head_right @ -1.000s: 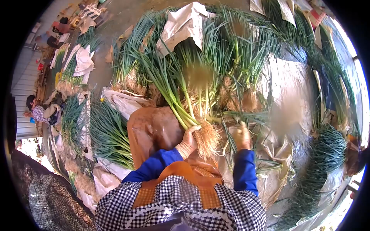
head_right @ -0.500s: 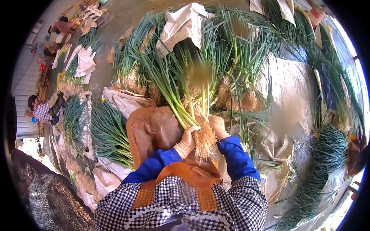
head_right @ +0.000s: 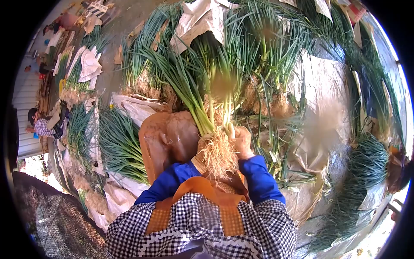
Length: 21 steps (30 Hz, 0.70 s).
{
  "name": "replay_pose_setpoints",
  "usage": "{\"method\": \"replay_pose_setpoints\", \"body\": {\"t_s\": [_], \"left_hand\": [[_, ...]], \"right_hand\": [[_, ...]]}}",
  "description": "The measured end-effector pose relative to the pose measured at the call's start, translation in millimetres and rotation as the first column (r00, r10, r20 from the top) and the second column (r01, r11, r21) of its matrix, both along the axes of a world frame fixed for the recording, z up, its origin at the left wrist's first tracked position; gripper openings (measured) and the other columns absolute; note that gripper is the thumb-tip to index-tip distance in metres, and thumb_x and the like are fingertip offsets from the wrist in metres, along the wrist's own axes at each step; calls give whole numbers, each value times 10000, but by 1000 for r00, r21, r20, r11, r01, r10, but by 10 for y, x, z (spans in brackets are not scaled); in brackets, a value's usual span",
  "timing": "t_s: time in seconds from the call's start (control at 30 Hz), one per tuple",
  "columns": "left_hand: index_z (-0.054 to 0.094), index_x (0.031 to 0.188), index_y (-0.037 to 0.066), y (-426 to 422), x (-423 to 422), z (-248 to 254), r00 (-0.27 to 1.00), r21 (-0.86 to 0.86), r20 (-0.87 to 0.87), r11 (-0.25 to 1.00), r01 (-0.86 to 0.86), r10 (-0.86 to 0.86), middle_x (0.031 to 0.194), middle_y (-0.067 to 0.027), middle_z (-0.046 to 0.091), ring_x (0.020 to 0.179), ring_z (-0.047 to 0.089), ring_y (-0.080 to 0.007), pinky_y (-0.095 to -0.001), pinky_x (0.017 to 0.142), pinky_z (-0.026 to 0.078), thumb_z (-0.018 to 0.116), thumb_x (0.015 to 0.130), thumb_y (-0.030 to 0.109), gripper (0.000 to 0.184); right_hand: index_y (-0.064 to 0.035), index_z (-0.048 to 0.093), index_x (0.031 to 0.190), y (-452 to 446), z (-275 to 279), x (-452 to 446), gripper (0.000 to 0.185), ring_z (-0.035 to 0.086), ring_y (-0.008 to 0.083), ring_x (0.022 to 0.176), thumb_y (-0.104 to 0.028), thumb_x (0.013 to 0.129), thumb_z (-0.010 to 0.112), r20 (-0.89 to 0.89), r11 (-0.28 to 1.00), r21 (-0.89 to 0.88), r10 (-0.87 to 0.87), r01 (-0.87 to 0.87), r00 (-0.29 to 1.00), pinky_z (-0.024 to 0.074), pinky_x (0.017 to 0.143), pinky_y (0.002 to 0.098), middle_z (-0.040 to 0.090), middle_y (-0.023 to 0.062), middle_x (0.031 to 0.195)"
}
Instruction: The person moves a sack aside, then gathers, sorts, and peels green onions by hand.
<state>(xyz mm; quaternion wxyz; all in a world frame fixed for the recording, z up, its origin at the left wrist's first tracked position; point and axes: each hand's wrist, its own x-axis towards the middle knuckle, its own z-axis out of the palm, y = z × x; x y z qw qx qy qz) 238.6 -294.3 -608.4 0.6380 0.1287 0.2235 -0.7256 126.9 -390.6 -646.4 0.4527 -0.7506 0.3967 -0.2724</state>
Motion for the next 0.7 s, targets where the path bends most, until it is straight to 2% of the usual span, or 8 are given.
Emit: {"method": "replay_pose_setpoints", "body": {"t_s": [0.03, 0.2, 0.3, 0.37, 0.5, 0.57, 0.63, 0.7], "left_hand": [[545, 1015, -7, -13, 62, 51, 1000, -47, 3, 999, -17, 17, 961, -192, 588, 815, 587, -299, -401, 735, 508, 477, 787, 228, 335], [542, 986, 6, -77, 177, 43, 983, -86, 181, 996, 1, 15, 879, -151, 599, 796, 599, -258, -385, 729, 514, 492, 768, 178, 282], [540, 983, 7, -140, 38, 0, 869, 168, 496, 981, -96, 0, 861, -105, 604, 781, 601, -233, -357, 737, 514, 531, 731, 114, 274], [536, 997, 3, -158, 10, -122, 902, 152, 432, 985, -79, 6, 881, -102, 597, 791, 595, -230, -352, 749, 507, 530, 732, 100, 282], [530, 1017, 4, -163, -19, -383, 873, 115, 485, 986, -124, 53, 912, -95, 586, 831, 581, -225, -355, 760, 500, 516, 726, 73, 300], [530, 1018, 3, -124, 39, -249, 897, 90, 441, 994, -56, 11, 907, -96, 588, 822, 584, -232, -368, 760, 502, 518, 723, 73, 304], [534, 1003, 0, -183, 17, -136, 897, 155, 435, 974, -163, 81, 889, -107, 595, 799, 592, -244, -385, 755, 506, 529, 716, 80, 299], [543, 980, 7, -169, 78, -243, 928, 175, 372, 982, -78, 7, 870, -112, 603, 798, 598, -259, -405, 765, 507, 543, 709, 93, 284]], "right_hand": [[-49, 570, 695, -56, -63, -179, 172, 474, 153, 528, -144, 833, 533, -252, 846, -484, 108, -222, 962, 363, 471, 303, 531, 16, 595], [-154, 612, 968, -241, -575, -1271, 274, 627, 247, 730, -373, 827, 524, -901, 745, 60, 327, -664, 285, 492, 664, 337, 612, 109, 751], [-104, 600, 959, -392, -87, -762, 341, 598, 306, 693, -405, 802, 567, -273, 986, -149, 30, -73, 961, 485, 646, 347, 613, 111, 812], [-80, 591, 908, -297, 339, -204, 323, 559, 321, 620, -388, 820, 545, 17, 962, 263, -81, 74, 997, 464, 599, 360, 582, 128, 711], [-87, 560, 698, -359, 51, 92, 191, 548, 262, 545, -238, 812, 538, -462, 893, -306, 163, -330, 872, 429, 502, 348, 522, 84, 573], [-93, 608, 705, -322, 109, -111, 129, 537, 260, 523, -185, 788, 573, -266, 771, -495, 304, -400, 915, 419, 487, 337, 550, 78, 590], [-87, 646, 748, -235, 364, -495, 70, 542, 249, 512, -141, 759, 603, -54, 886, -211, 411, -413, 910, 424, 484, 324, 587, 97, 637], [-71, 663, 795, -281, 534, -880, 133, 587, 243, 586, -184, 766, 599, -104, 774, 625, 218, -106, 970, 449, 522, 334, 613, 129, 685]]}}
